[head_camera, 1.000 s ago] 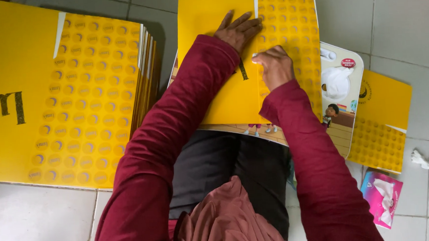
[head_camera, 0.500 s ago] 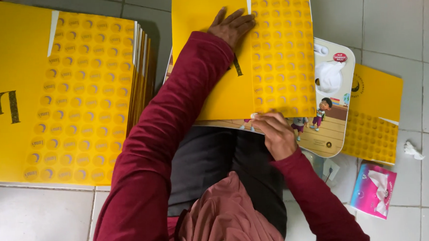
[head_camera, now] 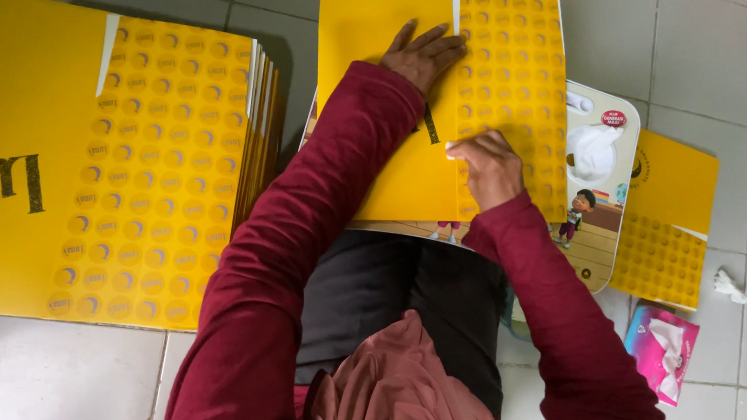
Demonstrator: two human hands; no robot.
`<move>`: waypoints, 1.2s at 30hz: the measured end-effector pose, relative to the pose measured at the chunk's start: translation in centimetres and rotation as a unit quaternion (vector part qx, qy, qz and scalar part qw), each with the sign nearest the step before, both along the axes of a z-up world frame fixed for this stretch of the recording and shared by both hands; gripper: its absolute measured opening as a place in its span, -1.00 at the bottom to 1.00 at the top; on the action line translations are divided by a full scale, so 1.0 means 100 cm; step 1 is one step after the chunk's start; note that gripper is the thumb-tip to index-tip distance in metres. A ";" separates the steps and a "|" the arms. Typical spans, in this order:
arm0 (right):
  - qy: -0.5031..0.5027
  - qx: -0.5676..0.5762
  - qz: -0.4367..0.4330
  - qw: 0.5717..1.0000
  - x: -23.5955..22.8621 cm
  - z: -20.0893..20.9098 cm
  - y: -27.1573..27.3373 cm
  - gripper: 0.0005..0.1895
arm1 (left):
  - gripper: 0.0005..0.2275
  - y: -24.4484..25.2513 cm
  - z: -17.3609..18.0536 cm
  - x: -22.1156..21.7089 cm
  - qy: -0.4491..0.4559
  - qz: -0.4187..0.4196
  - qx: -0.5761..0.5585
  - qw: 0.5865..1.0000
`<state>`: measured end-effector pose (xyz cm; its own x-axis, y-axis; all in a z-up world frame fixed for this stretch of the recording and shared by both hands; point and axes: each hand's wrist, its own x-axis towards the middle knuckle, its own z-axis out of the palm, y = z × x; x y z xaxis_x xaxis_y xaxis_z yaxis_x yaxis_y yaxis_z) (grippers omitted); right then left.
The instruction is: Applying adhesive to the edges of cardboard folders and folding them to assemble the final product.
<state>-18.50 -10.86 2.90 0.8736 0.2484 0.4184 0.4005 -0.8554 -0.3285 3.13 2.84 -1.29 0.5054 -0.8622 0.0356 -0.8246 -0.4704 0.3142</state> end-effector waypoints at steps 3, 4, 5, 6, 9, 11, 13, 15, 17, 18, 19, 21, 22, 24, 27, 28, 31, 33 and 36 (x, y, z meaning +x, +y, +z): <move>-0.043 0.020 0.023 0.999 0.029 -0.008 -0.009 -0.59 | -0.16 -0.003 -0.012 0.003 -0.025 -0.005 -0.031 0.999; -0.042 0.020 0.023 0.999 0.036 -0.009 -0.010 -0.59 | -0.16 -0.002 -0.012 0.001 -0.024 -0.006 -0.031 0.999; -0.043 0.018 0.018 0.999 0.045 -0.010 -0.011 -0.64 | -0.10 -0.002 -0.010 0.001 -0.022 -0.003 -0.019 1.000; -0.044 0.016 0.014 0.999 0.055 -0.009 -0.013 -0.68 | -0.03 -0.002 -0.007 0.002 -0.020 0.000 -0.006 1.000; -0.031 0.012 -0.021 0.999 0.081 -0.018 -0.021 -0.70 | -0.13 0.004 0.005 -0.002 -0.015 -0.010 -0.009 1.000; -0.058 0.011 -0.006 0.998 0.099 -0.026 -0.030 -0.67 | -0.07 0.003 0.008 -0.002 -0.002 -0.011 0.003 1.000; -0.084 0.009 0.009 0.996 0.116 -0.034 -0.038 -0.64 | -0.02 0.003 0.013 -0.002 0.011 -0.011 0.015 1.000; -0.095 -0.011 0.001 0.995 0.129 -0.041 -0.045 -0.67 | -0.06 0.003 0.020 -0.004 0.014 0.000 0.039 0.999; -0.101 -0.004 0.000 0.995 0.131 -0.038 -0.044 -0.65 | -0.05 -0.006 0.002 0.000 -0.003 0.012 0.029 0.999; -0.107 0.003 -0.001 0.994 0.133 -0.037 -0.043 -0.62 | -0.03 -0.010 -0.007 0.003 -0.018 0.025 0.020 0.999; -0.109 0.003 -0.001 0.994 0.136 -0.036 -0.043 -0.62 | -0.03 -0.009 -0.003 0.002 -0.020 0.026 0.020 0.999; -0.125 0.012 -0.007 0.992 0.137 -0.037 -0.043 -0.64 | -0.07 -0.005 0.001 -0.005 0.006 0.030 0.003 1.000; -0.124 0.012 -0.006 0.992 0.135 -0.032 -0.039 -0.64 | -0.07 -0.002 0.002 -0.003 0.007 0.030 0.003 1.000; -0.101 0.022 0.009 0.995 0.124 -0.023 -0.034 -0.59 | -0.04 0.001 0.003 -0.002 -0.008 0.017 -0.016 1.000; -0.021 0.002 -0.023 1.000 0.076 -0.020 -0.024 -0.59 | -0.02 0.010 0.017 -0.012 0.008 -0.005 -0.020 1.000; -0.020 0.002 -0.025 0.999 0.050 -0.011 -0.012 -0.59 | -0.02 0.012 0.010 -0.012 0.009 -0.006 -0.020 1.000; 0.015 -0.019 -0.029 0.999 -0.021 0.010 0.010 -0.61 | -0.23 0.009 -0.003 -0.009 -0.022 0.018 -0.106 0.994; 0.021 -0.027 -0.024 0.999 -0.068 0.013 0.019 -0.63 | -0.33 0.009 -0.006 -0.008 -0.031 0.020 -0.123 0.992; -0.020 -0.034 0.012 0.999 -0.109 0.034 0.033 -0.53 | -0.53 0.011 -0.004 -0.010 -0.036 0.024 -0.136 0.990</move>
<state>-29.42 -7.56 6.28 0.8506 0.2977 0.4335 0.4319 -0.8657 -0.2530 2.09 3.93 -1.69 0.5330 -0.7910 0.3003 -0.8285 -0.4160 0.3748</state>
